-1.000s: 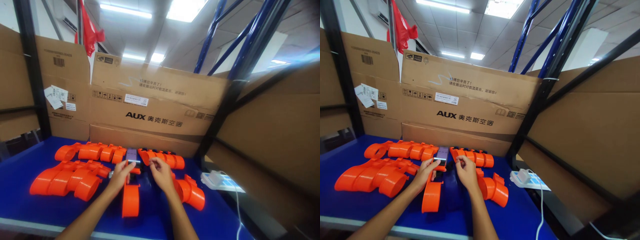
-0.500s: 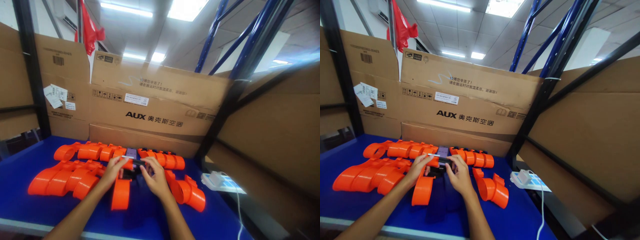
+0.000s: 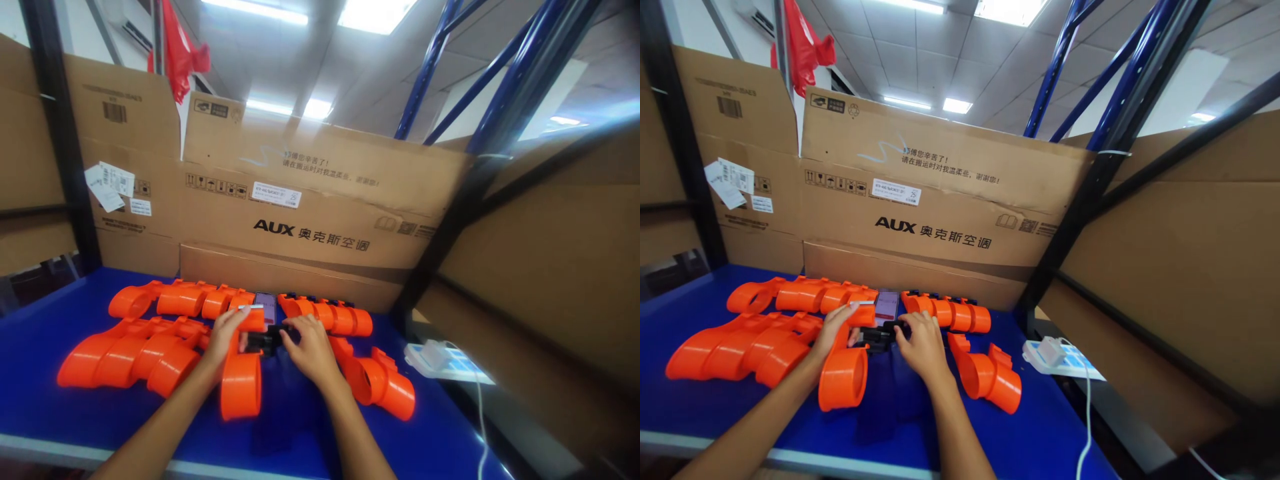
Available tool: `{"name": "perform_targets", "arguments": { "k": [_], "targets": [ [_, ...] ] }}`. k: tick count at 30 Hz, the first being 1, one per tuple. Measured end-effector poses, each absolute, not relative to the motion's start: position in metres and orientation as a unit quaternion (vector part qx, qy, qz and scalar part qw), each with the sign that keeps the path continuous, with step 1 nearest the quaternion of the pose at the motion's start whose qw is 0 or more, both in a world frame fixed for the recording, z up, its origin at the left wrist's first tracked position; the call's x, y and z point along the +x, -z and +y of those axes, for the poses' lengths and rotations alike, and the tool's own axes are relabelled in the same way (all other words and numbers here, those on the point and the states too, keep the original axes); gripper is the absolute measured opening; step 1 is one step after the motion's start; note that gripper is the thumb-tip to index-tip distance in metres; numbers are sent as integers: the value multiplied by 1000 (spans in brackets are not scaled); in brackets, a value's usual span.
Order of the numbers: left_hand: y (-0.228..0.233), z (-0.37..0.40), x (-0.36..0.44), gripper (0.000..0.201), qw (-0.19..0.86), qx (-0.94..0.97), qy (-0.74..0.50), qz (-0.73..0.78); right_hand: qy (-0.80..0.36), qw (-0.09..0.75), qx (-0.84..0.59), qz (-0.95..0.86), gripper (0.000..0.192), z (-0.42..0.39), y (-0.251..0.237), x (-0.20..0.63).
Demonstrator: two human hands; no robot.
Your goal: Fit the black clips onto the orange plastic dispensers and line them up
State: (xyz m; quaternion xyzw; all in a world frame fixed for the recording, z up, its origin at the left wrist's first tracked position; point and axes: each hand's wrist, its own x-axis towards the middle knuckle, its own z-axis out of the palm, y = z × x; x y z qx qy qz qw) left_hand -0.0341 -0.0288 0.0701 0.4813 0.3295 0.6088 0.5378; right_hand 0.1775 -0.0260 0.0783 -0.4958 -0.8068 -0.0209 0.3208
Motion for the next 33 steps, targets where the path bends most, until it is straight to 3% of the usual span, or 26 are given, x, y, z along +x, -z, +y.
{"name": "perform_targets", "arguments": {
  "k": [8, 12, 15, 21, 25, 33],
  "targets": [
    [-66, -19, -43, 58, 555, 502, -598, 287, 3, 254, -436, -863, 18, -21, -91, 153],
    [-68, -23, -39, 53, 541, 499, -610, 293, 7, 236, -415, -879, 13, -19, -93, 145],
    [-71, -29, -35, 48, 531, 490, -617, 311, -19, 282, -427, -859, 15, -17, -94, 151],
    [-66, -29, -27, 43, 542, 497, -587, 339, -177, 468, -400, -768, 26, -22, -97, 157],
    [-61, -28, -23, 42, 546, 536, -555, 328, -237, 478, -370, -760, 24, -27, -93, 149],
    [-72, -38, -16, 41, 559, 535, -568, 280, -223, 535, -387, -717, 23, -26, -92, 154]
  ]
}}
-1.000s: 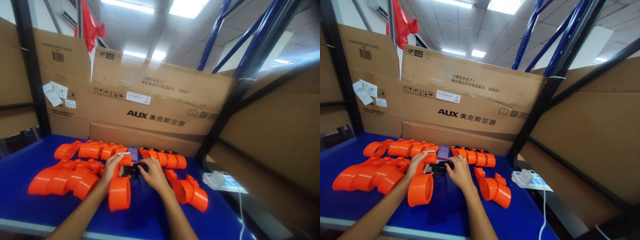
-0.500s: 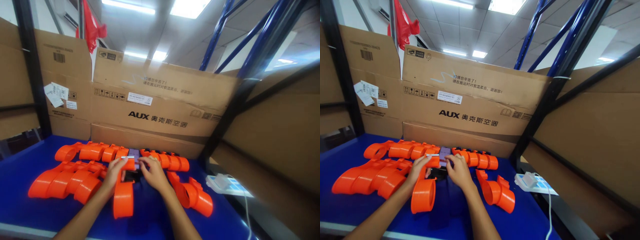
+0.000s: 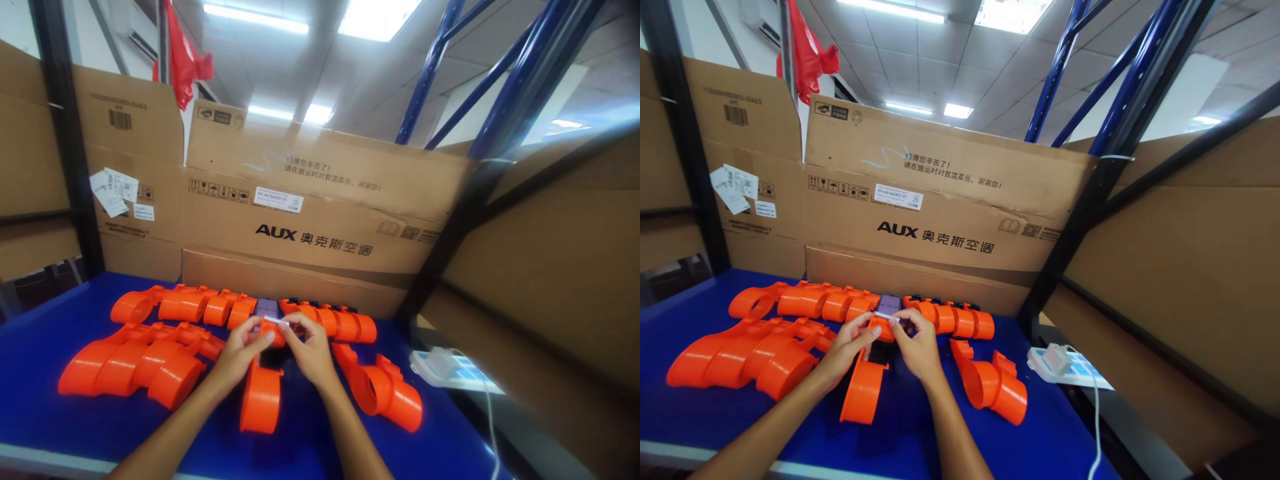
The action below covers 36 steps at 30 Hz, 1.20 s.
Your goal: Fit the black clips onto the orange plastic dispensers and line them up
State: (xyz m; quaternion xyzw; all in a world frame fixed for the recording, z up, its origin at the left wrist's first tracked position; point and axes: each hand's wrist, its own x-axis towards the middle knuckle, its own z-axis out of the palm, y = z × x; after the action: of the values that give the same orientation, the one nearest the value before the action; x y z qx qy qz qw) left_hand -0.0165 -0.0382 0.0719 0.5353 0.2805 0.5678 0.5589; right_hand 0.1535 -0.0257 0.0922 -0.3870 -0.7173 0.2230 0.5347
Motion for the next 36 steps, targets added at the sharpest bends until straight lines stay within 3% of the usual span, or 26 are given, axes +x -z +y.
{"name": "perform_targets", "arguments": {
  "k": [18, 22, 25, 29, 36],
  "targets": [
    [-80, -44, -17, 45, 576, 468, -610, 279, -225, 567, -394, -688, 23, -20, -90, 165],
    [-70, -33, -24, 36, 571, 423, -632, 309, -230, 604, -391, -656, 25, -15, -89, 174],
    [-64, -24, -34, 45, 594, 371, -635, 326, -184, 614, -400, -655, 25, -14, -91, 177],
    [-65, -19, -46, 54, 657, 347, -610, 276, -126, 552, -419, -710, 21, -19, -92, 171],
    [-61, -16, -51, 58, 661, 342, -629, 226, -105, 342, -361, -861, 16, -34, -92, 144]
  ]
}}
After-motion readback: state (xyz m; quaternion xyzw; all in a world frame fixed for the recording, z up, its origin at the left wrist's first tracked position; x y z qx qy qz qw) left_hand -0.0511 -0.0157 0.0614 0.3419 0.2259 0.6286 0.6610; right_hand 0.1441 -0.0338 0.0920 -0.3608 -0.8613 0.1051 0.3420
